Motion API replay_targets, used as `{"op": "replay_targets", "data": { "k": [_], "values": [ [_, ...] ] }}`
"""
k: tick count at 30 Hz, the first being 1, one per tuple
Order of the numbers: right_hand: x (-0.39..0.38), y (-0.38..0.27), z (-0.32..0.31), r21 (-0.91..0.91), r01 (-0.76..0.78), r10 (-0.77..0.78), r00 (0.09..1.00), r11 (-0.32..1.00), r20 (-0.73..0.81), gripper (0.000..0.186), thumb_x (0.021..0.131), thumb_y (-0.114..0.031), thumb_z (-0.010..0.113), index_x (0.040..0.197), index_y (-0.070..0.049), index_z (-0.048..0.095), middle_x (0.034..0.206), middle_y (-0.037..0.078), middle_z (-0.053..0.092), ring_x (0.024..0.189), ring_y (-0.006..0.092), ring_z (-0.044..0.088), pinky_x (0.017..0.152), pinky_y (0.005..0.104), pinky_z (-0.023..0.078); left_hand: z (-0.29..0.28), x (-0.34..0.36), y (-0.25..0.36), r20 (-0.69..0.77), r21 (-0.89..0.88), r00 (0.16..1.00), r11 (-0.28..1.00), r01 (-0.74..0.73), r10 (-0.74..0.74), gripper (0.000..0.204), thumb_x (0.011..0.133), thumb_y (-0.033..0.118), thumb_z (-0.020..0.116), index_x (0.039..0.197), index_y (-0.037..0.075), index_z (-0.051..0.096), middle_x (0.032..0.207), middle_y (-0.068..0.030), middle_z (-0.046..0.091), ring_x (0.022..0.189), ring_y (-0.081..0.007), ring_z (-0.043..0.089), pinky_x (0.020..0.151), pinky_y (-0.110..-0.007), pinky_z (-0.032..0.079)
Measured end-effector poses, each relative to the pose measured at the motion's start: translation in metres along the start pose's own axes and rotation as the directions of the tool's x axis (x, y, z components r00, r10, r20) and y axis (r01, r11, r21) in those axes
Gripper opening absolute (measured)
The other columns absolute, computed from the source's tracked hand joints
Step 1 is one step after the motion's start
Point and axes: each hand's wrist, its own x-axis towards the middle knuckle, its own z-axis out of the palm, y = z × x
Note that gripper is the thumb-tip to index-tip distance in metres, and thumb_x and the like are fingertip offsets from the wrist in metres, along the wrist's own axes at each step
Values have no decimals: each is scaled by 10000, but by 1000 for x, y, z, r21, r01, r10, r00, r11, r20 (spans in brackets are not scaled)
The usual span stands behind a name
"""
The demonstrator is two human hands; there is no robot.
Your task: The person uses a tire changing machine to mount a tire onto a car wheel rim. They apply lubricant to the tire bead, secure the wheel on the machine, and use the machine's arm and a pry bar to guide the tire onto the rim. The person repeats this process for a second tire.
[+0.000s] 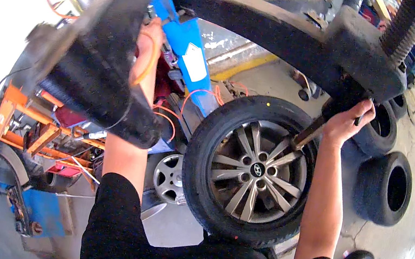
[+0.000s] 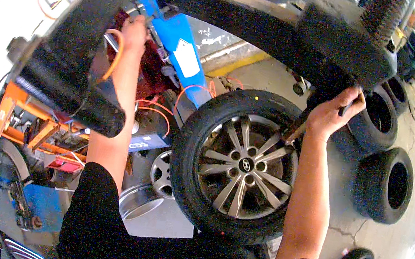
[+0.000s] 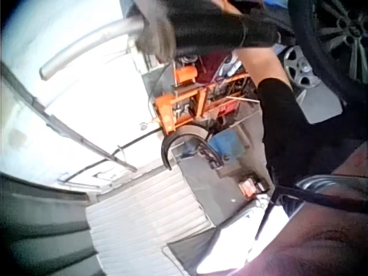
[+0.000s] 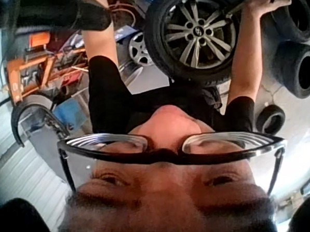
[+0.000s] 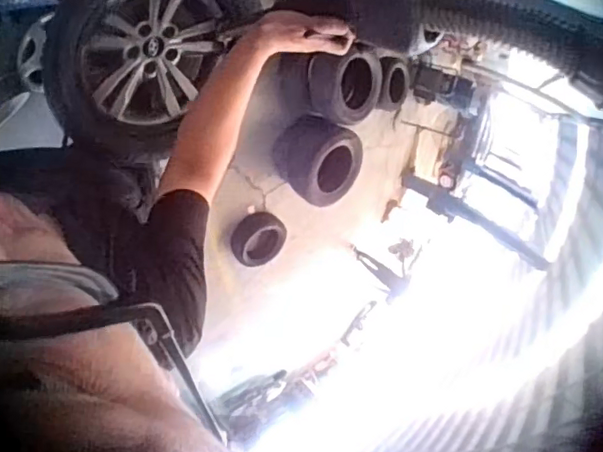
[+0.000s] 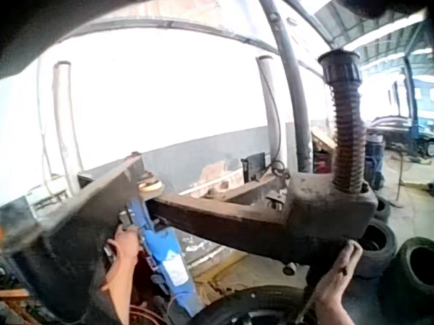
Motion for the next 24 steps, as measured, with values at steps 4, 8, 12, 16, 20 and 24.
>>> {"op": "replay_targets", "data": {
  "k": [4, 8, 12, 16, 20, 24],
  "values": [
    [-5, -3, 12, 310, -118, 116, 993, 943, 24, 363, 1154, -374, 505, 1211, -17, 534, 1096, 56, 515, 1021, 166, 471, 992, 335, 417, -52, 35, -15, 15, 623, 820, 636, -455, 573, 373, 995, 305, 673, 1194, -9, 640, 989, -159, 704, 775, -253, 691, 686, -394, 561],
    [4, 9, 12, 518, -123, 106, 992, 846, 62, 139, 1125, -168, 531, 1219, -71, 499, 1077, 6, 510, 995, 121, 462, 937, 283, 414, -31, -2, -7, 55, 503, 740, 621, -601, 670, 329, 998, 292, 696, 1173, 16, 654, 1273, -193, 659, 1144, -386, 646, 1036, -471, 493],
    [11, 10, -9, 163, -130, 95, 974, 978, 205, 437, 1145, -457, 493, 1279, -42, 520, 1106, 23, 524, 1025, 140, 465, 992, 302, 411, -31, -52, 26, 107, 472, 777, 656, -589, 620, 863, 1002, 432, 738, 1599, -36, 328, 1524, -256, 492, 1364, -363, 540, 1135, -462, 436],
    [19, 69, -94, 117, -203, 105, 823, 972, 559, 339, 1117, -373, 603, 1241, -73, 507, 1335, 83, 638, 1171, 154, 569, 1034, 326, 437, -63, -121, -38, 287, 23, 957, 999, 27, -32, 963, 1042, 543, 626, 1690, -16, 184, 1681, -201, 370, 1485, -292, 453, 1208, -386, 382],
    [-11, 153, -195, -572, 60, 430, 598, 818, 677, 797, 919, -604, 774, 1421, -106, 406, 1190, 280, 707, 1089, 529, 686, 933, 542, 540, -124, -241, -172, 615, 364, 713, 924, 121, -336, 826, 1050, 546, 601, 1645, 22, 367, 1675, -152, 413, 1522, -275, 410, 1251, -400, 292],
    [-41, 183, -227, -684, -35, 618, 465, 728, 634, 773, 910, -594, 787, 1344, -77, 411, 1174, 319, 702, 1104, 547, 675, 936, 561, 534, -88, -381, -154, 391, 239, 797, 887, 394, -460, 870, 961, 330, 765, 1668, 53, 339, 1619, -167, 460, 1432, -311, 492, 1195, -410, 374]
  ]
}}
